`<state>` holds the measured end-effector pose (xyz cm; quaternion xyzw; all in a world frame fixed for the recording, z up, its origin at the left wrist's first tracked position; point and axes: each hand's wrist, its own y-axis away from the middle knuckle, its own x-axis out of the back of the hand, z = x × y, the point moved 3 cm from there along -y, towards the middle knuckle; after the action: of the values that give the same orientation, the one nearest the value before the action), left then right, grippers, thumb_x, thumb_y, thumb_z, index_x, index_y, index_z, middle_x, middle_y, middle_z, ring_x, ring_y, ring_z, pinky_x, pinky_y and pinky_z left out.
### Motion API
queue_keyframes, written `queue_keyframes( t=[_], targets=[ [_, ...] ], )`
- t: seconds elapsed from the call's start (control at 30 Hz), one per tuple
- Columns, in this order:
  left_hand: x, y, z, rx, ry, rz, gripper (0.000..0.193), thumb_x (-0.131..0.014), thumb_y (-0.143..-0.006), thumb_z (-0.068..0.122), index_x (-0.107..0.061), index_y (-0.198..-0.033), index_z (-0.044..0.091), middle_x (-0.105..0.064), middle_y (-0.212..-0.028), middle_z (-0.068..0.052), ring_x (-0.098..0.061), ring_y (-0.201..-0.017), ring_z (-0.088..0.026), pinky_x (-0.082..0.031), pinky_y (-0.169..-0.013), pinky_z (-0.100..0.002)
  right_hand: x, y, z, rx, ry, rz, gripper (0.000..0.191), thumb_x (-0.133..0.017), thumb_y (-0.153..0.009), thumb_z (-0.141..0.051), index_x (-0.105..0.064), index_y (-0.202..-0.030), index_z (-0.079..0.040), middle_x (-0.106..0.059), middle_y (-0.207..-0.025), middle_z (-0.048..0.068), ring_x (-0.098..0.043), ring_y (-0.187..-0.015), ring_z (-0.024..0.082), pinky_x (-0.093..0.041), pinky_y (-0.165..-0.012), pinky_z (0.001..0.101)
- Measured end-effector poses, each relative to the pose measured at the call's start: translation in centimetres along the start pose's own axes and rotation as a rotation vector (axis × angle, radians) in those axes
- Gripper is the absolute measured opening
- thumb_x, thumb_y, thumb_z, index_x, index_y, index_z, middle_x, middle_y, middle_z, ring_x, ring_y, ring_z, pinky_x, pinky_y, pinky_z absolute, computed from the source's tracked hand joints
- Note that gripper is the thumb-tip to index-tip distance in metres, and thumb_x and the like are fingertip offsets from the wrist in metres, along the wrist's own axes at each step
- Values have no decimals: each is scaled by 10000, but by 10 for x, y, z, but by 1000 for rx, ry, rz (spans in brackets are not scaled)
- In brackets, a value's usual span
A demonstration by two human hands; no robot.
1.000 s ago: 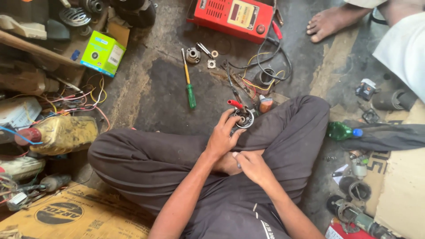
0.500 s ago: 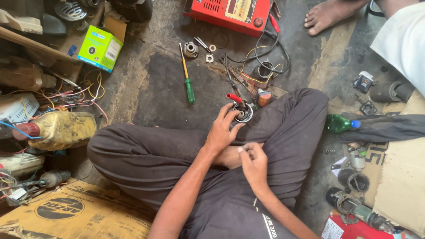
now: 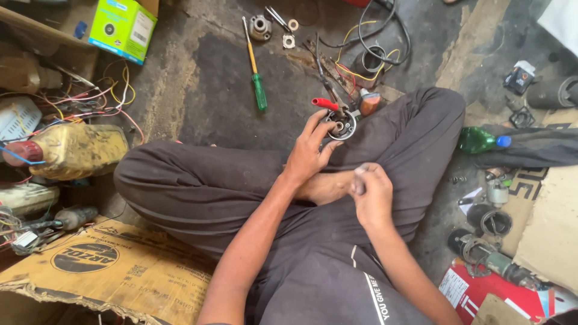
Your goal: The person assembles a small electric motor by inserting the rotor into the housing, aligning the commutator, and securing the end cap with a screwdriver and wrench. They handle the motor components, tools, and fasteners throughout the process.
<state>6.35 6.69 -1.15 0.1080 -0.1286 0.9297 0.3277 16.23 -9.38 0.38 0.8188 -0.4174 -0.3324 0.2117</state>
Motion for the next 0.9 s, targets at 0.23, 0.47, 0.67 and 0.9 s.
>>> queue_keyframes(
  t=[0.23,0.47,0.67,0.9],
  targets=[
    [-16,-14,-18,10,65,-4,395,-790,-902,103,-611,-1247,38,-526,-1464,-215,-632,-1263,-401,-571,-1011,-419,-37,-27,-73,814,1092,-207,379,-693,-796,-36,-666,-1174,-43,-499,-1217,157,-498,-1048,268,-452,-923,393],
    [-40,48,-28,49,76,-46,374,-776,-899,81,-614,-1232,33,-523,-1461,-227,-673,-1191,-384,-591,-969,-398,-30,-19,-44,991,1591,-327,488,-842,-719,-145,-676,-1174,-82,-419,-1465,227,-394,-1355,430,-337,-1119,532],
    [-37,39,-27,25,36,-42,383,-773,-888,65,-615,-1236,36,-516,-1464,-231,-646,-1234,-412,-585,-985,-412,-20,-43,-42,965,1482,-359,473,-863,-702,-130,-691,-1142,-104,-477,-1407,184,-433,-1310,402,-364,-1113,515],
    [-35,38,-22,13,91,14,422,-790,-869,68,-603,-1247,48,-549,-1454,-233,-639,-1254,-425,-572,-1003,-416,-17,-55,-40,981,1300,-335,367,-853,-721,-83,-735,-1068,-96,-514,-1286,142,-469,-1192,354,-432,-1011,439]
  ],
)
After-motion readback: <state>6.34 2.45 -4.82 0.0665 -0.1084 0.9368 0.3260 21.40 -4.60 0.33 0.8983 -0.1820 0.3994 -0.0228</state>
